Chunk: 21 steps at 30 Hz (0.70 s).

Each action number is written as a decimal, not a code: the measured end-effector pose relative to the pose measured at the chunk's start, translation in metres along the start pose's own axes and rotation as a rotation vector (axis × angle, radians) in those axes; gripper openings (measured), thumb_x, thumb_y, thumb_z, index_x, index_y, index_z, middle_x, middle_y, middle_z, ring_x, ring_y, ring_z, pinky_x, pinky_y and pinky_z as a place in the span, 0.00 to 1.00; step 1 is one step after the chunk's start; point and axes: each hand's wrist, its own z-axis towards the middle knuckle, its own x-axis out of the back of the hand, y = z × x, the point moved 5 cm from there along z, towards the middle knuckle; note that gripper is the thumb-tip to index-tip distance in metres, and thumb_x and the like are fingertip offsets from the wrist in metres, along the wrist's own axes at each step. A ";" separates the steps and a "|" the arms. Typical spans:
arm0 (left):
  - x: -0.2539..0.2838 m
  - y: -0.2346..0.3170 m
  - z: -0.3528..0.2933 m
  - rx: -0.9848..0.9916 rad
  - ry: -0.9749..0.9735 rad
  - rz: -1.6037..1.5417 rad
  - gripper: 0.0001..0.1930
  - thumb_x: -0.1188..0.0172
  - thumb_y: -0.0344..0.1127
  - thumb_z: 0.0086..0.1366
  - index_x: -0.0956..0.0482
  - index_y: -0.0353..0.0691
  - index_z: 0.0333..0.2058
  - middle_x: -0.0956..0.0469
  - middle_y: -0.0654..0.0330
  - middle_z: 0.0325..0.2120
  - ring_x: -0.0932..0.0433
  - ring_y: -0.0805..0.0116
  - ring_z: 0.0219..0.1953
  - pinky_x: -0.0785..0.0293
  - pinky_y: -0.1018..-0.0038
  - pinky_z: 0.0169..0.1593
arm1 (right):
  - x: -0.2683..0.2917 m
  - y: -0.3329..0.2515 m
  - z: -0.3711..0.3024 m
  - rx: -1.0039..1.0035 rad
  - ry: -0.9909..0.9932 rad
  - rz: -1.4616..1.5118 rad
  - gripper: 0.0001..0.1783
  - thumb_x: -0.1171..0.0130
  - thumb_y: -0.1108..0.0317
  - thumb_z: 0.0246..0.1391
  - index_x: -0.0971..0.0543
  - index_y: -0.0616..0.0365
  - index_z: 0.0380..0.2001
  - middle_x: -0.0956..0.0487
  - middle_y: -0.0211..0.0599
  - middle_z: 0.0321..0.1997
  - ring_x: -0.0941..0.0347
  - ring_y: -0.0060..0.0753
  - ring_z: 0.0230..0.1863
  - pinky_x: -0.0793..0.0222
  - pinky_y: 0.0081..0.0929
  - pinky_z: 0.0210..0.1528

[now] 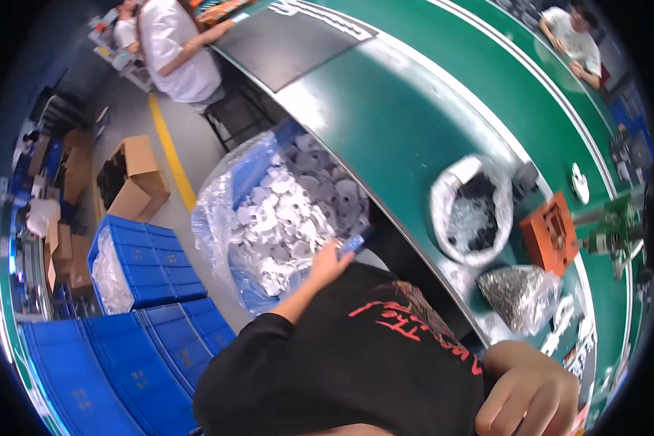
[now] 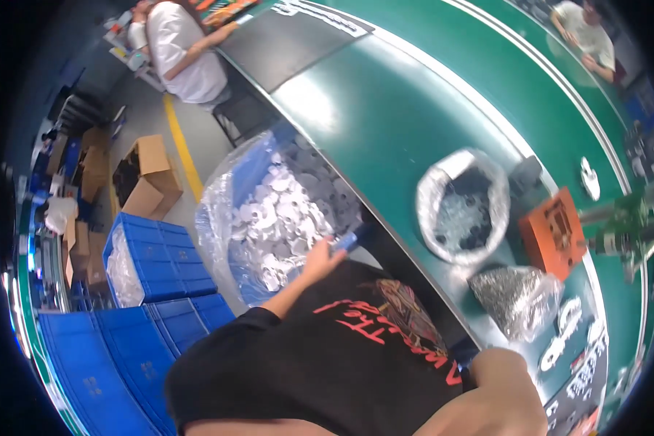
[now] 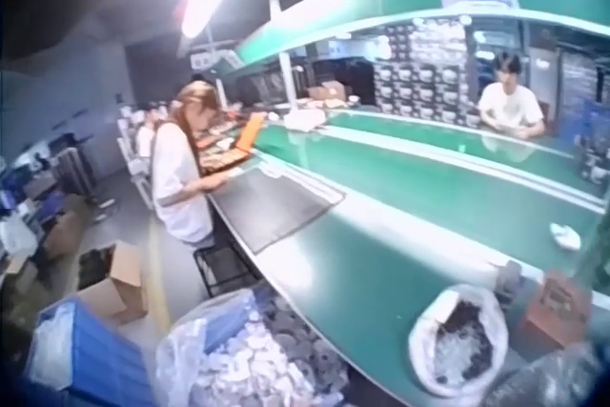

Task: Assembling plastic components by inserting small parts and using a manual press.

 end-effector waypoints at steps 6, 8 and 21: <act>-0.008 0.011 0.013 0.048 -0.042 -0.045 0.35 0.44 0.57 0.56 0.36 0.32 0.51 0.27 0.42 0.43 0.27 0.48 0.47 0.33 0.59 0.49 | -0.017 0.008 -0.042 0.047 -0.463 0.019 0.17 0.41 0.54 0.48 0.22 0.60 0.30 0.22 0.46 0.33 0.30 0.31 0.20 0.41 0.24 0.18; -0.012 0.016 0.035 0.093 0.087 -0.428 0.35 0.41 0.53 0.56 0.37 0.28 0.50 0.28 0.39 0.43 0.28 0.47 0.47 0.32 0.61 0.48 | -0.014 0.016 -0.074 -0.053 -0.239 0.001 0.12 0.45 0.75 0.49 0.25 0.76 0.33 0.24 0.56 0.29 0.29 0.53 0.25 0.35 0.38 0.24; -0.096 -0.188 0.303 -0.771 -0.589 0.207 0.17 0.44 0.40 0.60 0.26 0.36 0.43 0.25 0.45 0.41 0.25 0.53 0.41 0.29 0.60 0.46 | -0.021 0.056 -0.325 -0.816 1.272 -1.031 0.08 0.53 0.68 0.48 0.25 0.59 0.28 0.25 0.42 0.21 0.27 0.43 0.25 0.35 0.36 0.30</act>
